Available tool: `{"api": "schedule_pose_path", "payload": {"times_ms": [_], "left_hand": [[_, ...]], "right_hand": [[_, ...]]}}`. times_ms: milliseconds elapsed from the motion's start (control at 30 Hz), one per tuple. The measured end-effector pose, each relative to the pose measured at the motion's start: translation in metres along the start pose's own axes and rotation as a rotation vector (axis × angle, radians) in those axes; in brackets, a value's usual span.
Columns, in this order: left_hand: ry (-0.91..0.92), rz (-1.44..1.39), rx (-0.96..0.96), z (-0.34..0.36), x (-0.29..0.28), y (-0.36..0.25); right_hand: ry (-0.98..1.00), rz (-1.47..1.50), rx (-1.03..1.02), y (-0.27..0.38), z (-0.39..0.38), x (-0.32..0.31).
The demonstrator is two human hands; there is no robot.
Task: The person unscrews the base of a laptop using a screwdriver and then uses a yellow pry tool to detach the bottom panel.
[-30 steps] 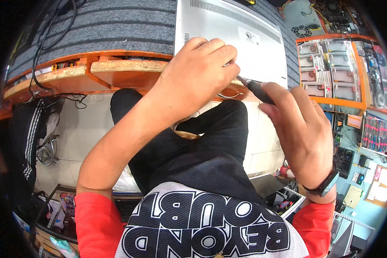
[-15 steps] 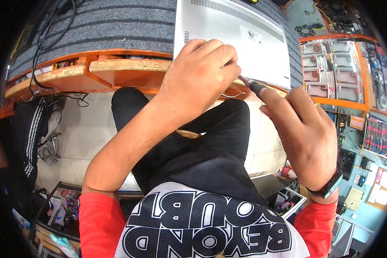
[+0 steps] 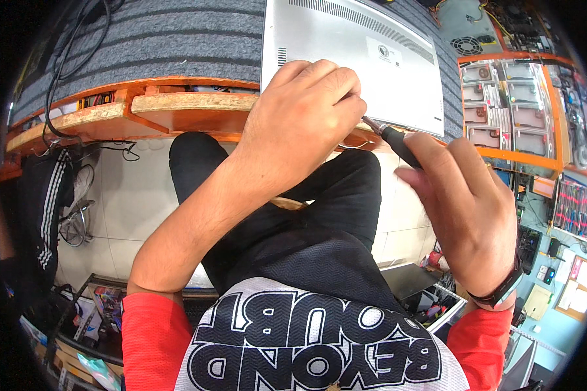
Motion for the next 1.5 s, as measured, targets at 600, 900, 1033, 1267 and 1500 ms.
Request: {"api": "schedule_pose_path", "payload": {"times_ms": [600,900,1033,1267,1500], "left_hand": [[0.033,0.005,-0.025,0.003,-0.002,-0.004],[0.055,-0.102,-0.105,0.03,-0.024,-0.003],[-0.116,-0.011,-0.206,0.074,-0.074,0.066],[-0.276,0.233,-0.388,0.154,-0.116,0.221],[-0.132,0.482,-0.522,0.164,-0.102,0.275]], "right_hand": [[-0.109,-0.031,-0.144,0.002,-0.006,-0.004],[-0.581,0.281,-0.001,-0.063,-0.069,-0.025],[-0.844,0.762,0.026,-0.149,-0.103,0.022],[-1.124,1.415,0.239,-0.292,-0.105,0.162],[-1.298,1.512,0.41,-0.33,-0.096,0.209]]}}
Point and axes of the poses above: each hand's wrist, its own z-axis towards the middle knuckle, its own x-axis out of the palm, y = z × x, the point moved 7 cm from there along z, towards the middle knuckle, and after that the axes turned 7 degrees about -x, right-handed, at the moved point
